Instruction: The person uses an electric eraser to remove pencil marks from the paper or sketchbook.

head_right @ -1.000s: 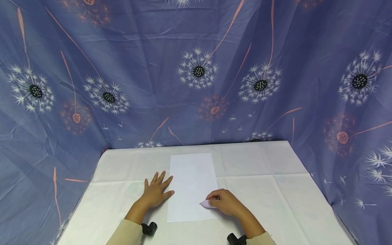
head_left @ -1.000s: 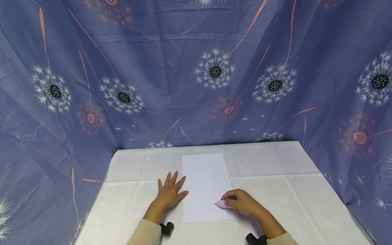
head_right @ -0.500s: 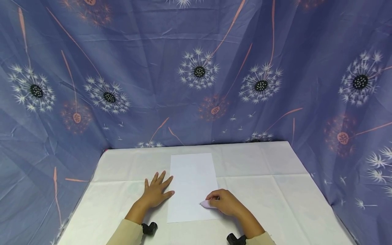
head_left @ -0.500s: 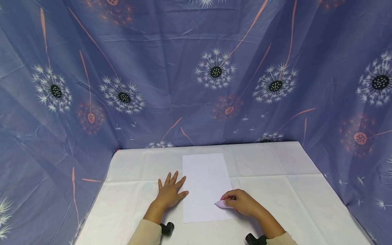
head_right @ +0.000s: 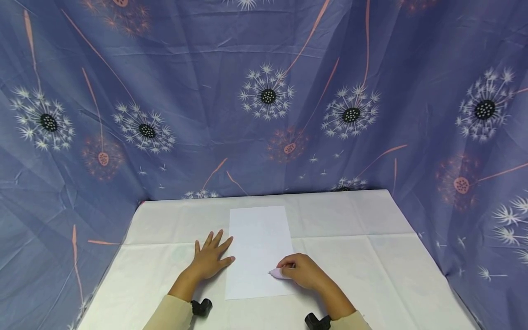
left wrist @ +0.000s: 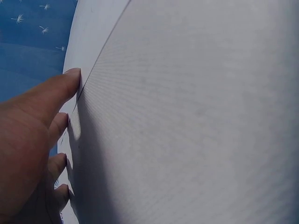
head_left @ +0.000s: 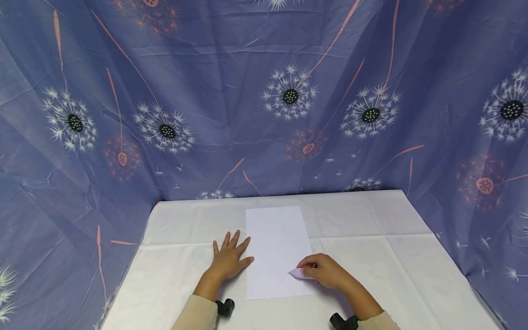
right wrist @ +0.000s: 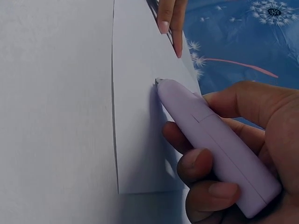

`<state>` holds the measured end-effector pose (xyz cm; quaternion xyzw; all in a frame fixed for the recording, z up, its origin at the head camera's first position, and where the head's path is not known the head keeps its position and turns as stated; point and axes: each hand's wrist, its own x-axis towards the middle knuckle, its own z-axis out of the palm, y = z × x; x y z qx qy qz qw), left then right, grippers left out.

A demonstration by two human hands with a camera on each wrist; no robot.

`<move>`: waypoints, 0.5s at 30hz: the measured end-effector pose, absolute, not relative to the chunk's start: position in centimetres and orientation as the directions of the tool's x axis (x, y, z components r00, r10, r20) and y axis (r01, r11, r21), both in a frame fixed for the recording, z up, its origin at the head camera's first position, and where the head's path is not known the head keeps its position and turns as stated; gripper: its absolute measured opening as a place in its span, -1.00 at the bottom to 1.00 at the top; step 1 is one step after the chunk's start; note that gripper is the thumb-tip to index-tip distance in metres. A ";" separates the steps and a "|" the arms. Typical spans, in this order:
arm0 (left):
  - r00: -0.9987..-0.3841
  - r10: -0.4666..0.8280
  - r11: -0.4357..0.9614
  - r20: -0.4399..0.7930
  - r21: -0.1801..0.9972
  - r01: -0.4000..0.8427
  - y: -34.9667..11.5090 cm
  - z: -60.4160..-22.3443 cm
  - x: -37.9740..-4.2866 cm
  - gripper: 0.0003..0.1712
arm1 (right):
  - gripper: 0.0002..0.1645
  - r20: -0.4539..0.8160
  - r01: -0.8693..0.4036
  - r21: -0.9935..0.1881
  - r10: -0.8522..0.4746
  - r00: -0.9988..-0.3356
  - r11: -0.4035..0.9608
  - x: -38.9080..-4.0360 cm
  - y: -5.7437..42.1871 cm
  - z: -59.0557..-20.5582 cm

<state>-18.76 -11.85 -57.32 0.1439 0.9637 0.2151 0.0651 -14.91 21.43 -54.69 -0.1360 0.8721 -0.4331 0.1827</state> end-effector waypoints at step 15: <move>-0.949 0.309 0.865 -0.062 0.432 0.253 -11.9 -57.4 -18.8 -0.22 | -0.78 -0.191 -0.083 -0.795 -0.378 -0.906 0.600 -15.0 22.4 -54.5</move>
